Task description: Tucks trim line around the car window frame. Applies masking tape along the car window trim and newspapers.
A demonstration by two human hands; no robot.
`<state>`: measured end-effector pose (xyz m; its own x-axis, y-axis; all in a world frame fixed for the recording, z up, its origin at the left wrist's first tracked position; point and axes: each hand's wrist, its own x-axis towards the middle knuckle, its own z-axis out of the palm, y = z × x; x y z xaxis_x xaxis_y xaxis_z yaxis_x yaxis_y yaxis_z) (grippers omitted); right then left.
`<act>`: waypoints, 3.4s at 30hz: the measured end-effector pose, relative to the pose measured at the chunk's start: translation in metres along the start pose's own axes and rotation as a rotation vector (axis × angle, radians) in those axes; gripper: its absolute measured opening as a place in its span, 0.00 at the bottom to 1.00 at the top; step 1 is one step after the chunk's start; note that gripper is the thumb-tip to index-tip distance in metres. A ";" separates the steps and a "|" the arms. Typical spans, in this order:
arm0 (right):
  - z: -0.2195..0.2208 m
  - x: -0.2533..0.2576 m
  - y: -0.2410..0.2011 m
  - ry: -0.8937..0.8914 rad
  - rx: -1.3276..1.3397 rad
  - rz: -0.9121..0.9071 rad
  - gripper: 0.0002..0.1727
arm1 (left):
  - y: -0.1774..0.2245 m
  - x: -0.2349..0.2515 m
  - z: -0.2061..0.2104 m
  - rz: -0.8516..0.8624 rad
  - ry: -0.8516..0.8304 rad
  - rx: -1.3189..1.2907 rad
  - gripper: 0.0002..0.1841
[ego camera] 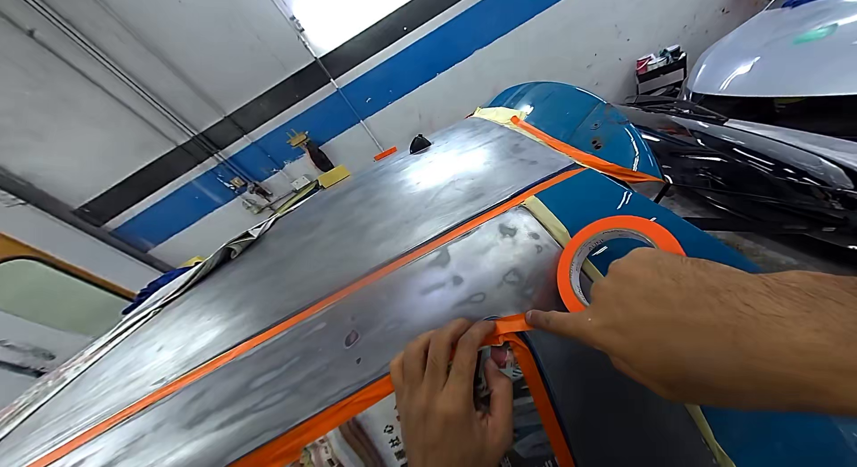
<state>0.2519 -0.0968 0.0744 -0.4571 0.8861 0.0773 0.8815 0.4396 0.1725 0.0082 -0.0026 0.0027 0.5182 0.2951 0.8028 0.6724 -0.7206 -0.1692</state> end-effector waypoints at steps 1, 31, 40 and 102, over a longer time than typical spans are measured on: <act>0.001 0.000 0.000 -0.004 0.008 0.007 0.37 | 0.000 -0.003 0.002 0.003 0.015 -0.014 0.18; -0.022 0.007 -0.023 -0.474 0.954 0.317 0.42 | -0.008 0.008 -0.004 0.343 -0.049 0.148 0.19; -0.011 0.001 -0.038 -0.421 1.001 0.298 0.42 | -0.023 0.005 -0.001 0.454 -0.130 0.018 0.23; 0.112 -0.052 -0.106 0.508 0.988 0.445 0.28 | 0.003 0.019 -0.015 0.086 -0.249 -0.097 0.22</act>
<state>0.1952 -0.1727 -0.0574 0.1125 0.9275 0.3564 0.5823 0.2291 -0.7800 0.0123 -0.0082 0.0264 0.6928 0.3668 0.6209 0.5729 -0.8028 -0.1650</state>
